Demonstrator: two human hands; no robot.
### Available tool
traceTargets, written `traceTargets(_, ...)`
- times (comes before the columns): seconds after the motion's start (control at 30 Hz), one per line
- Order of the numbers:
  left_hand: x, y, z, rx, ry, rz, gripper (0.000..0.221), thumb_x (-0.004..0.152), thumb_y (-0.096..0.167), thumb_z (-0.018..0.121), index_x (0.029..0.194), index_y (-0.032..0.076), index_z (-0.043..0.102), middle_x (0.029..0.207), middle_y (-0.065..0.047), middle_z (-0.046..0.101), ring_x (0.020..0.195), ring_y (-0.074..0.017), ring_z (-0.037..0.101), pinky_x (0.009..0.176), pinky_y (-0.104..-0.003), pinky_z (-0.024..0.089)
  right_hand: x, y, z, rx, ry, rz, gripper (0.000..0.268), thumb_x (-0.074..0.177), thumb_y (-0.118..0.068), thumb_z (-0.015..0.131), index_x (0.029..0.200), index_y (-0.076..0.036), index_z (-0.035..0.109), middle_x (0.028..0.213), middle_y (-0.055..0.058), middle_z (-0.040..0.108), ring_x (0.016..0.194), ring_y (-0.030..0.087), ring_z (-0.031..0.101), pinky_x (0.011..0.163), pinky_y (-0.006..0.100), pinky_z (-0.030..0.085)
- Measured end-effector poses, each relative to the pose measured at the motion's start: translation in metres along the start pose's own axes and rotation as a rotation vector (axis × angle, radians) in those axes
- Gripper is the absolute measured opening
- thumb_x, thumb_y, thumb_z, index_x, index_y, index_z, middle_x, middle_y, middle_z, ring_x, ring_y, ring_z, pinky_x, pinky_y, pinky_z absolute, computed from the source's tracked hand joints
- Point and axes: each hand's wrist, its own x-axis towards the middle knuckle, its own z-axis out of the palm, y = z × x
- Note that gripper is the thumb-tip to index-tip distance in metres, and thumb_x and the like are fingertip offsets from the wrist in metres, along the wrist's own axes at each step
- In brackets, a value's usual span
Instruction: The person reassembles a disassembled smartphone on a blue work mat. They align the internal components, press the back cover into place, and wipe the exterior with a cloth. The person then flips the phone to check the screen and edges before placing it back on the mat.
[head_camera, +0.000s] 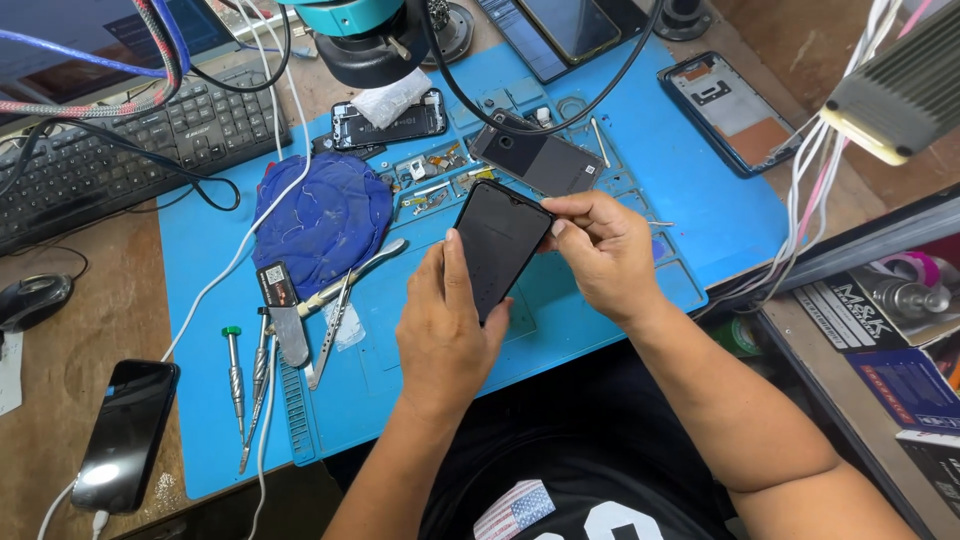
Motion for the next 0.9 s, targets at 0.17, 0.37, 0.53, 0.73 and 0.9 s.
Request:
traceTargets(0.17, 0.001, -0.031, 0.003, 0.062, -0.012, 0.154, 0.102, 0.077, 0.020, 0.091, 0.157, -0.002, 0.032, 0.131, -0.030, 0.055, 0.117, -0.0460, 0.063, 0.094, -0.054, 0.057, -0.008, -0.007, -0.003, 0.011, -0.052, -0.011, 0.025, 0.090, 0.012, 0.055, 0.112, 0.014, 0.067, 0.084, 0.028, 0.072, 0.076, 0.026, 0.073, 0.073, 0.043, 0.065)
traceTargets(0.37, 0.000, -0.063, 0.005, 0.249, -0.037, 0.369, 0.097, 0.076, 0.024, 0.087, 0.158, 0.007, 0.037, 0.134, -0.023, 0.056, 0.120, -0.0394, 0.061, 0.100, -0.051, 0.052, -0.013, -0.033, -0.010, -0.052, -0.301, 0.008, 0.047, 0.085, 0.016, 0.053, 0.132, 0.012, 0.055, 0.084, 0.026, 0.070, 0.074, 0.025, 0.070, 0.069, 0.042, 0.063)
traceTargets(0.53, 0.003, -0.066, -0.006, 0.272, -0.117, 0.480, 0.086, 0.080, 0.018, 0.080, 0.156, 0.008, 0.040, 0.136, -0.020, 0.055, 0.125, -0.0351, 0.056, 0.106, -0.049, 0.046, -0.003, -0.046, -0.024, -0.196, -0.541, 0.060, 0.072, 0.078, 0.019, 0.052, 0.149, 0.008, 0.041, 0.086, 0.031, 0.070, 0.074, 0.031, 0.070, 0.061, 0.042, 0.059)
traceTargets(0.73, 0.010, -0.064, -0.020, 0.274, -0.216, 0.485, 0.077, 0.087, 0.013, 0.072, 0.155, 0.011, 0.037, 0.138, -0.019, 0.051, 0.129, -0.0339, 0.052, 0.109, -0.049, 0.041, 0.005, -0.049, -0.019, -0.210, -0.553, 0.046, 0.061, 0.080, 0.020, 0.054, 0.140, 0.013, 0.049, 0.103, 0.034, 0.071, 0.094, 0.041, 0.074, 0.074, 0.053, 0.063)
traceTargets(0.9, 0.007, -0.064, -0.018, 0.281, -0.258, 0.515, 0.077, 0.087, 0.012, 0.072, 0.155, 0.018, 0.038, 0.141, -0.017, 0.049, 0.133, -0.0350, 0.050, 0.112, -0.051, 0.039, 0.007, -0.036, -0.017, -0.196, -0.513, 0.053, 0.044, 0.082, 0.019, 0.054, 0.125, 0.014, 0.062, 0.094, 0.033, 0.074, 0.085, 0.033, 0.075, 0.072, 0.046, 0.063)
